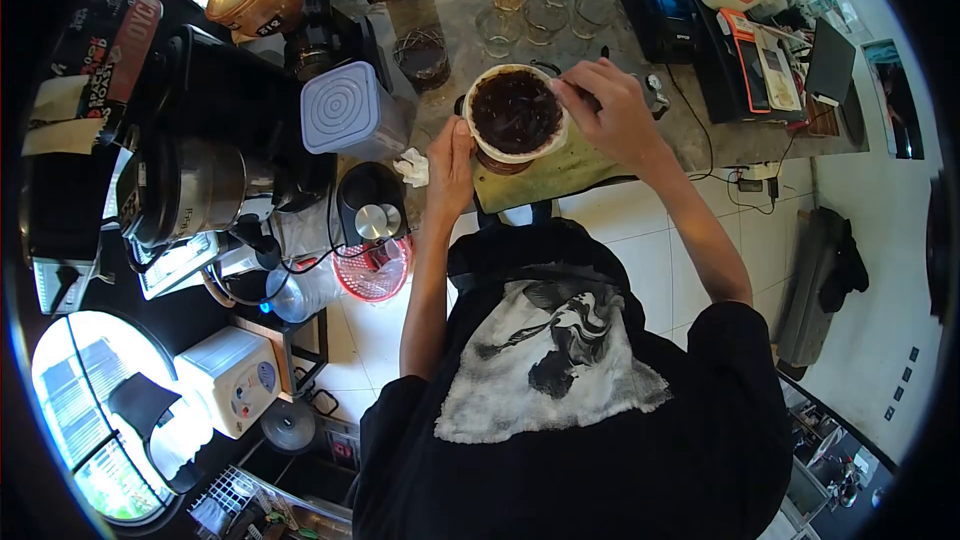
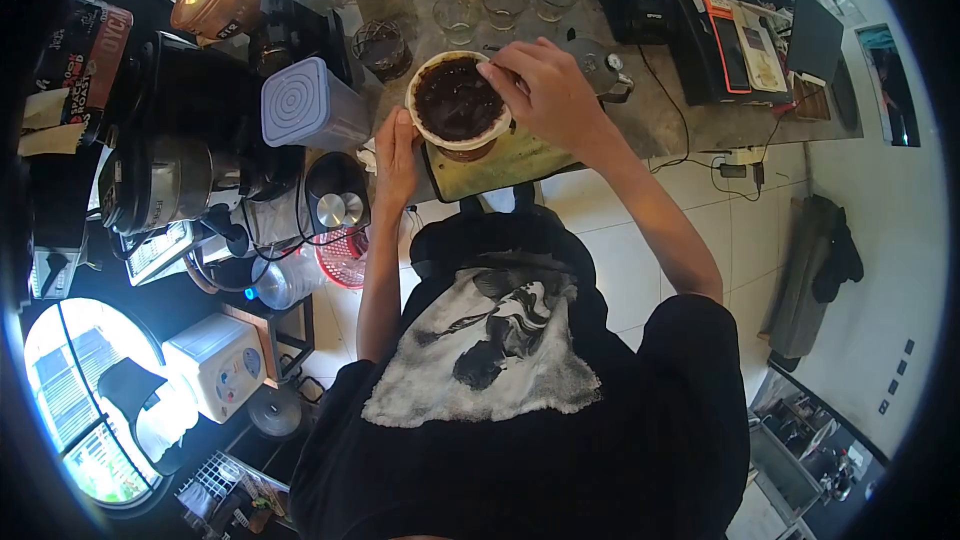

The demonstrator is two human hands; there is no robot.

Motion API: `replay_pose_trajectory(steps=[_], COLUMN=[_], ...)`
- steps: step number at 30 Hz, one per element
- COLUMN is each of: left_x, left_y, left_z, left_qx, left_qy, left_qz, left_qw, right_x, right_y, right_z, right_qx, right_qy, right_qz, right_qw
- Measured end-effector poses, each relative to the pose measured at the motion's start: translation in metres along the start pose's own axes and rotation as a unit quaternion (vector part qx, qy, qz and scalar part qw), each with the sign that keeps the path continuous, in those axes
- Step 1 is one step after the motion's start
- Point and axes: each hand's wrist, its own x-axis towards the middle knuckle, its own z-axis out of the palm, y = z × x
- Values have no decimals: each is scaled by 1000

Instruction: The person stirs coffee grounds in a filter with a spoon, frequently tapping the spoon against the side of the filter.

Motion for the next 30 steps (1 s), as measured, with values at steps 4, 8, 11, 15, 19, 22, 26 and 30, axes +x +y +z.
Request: replay_pose_trajectory(steps=[4, 8, 11, 15, 19, 22, 26, 30], left_x=[0, 1, 1, 1, 0, 0, 0, 0], left_y=[1, -4, 0, 0, 0, 0, 4, 3], left_z=[-1, -1, -1, 0, 0, 1, -1, 0], left_qx=[-4, -2, 2, -7, 1, -11, 29, 26], left_qy=[-4, -5, -3, -4, -1, 2, -10, -3], left_qz=[-3, 18, 11, 7, 10, -4, 13, 12], left_qw=[1000, 1000, 1000, 1000, 1000, 1000, 999, 1000], right_x=[9, 12, 7, -3, -12, -16, -17, -14], right_y=[2, 2, 6, 15, 37, 50, 51, 46], right_z=[-7, -9, -2, 10, 21, 20, 12, 0], right_qx=[-5, -23, -20, 40, 148, 277, 351, 369], right_qy=[23, 10, 2, -8, 5, 13, 45, 54], right_qz=[-28, -19, -1, 128, 251, 305, 330, 319], right_qw=[999, 1000, 1000, 991, 957, 911, 875, 872])
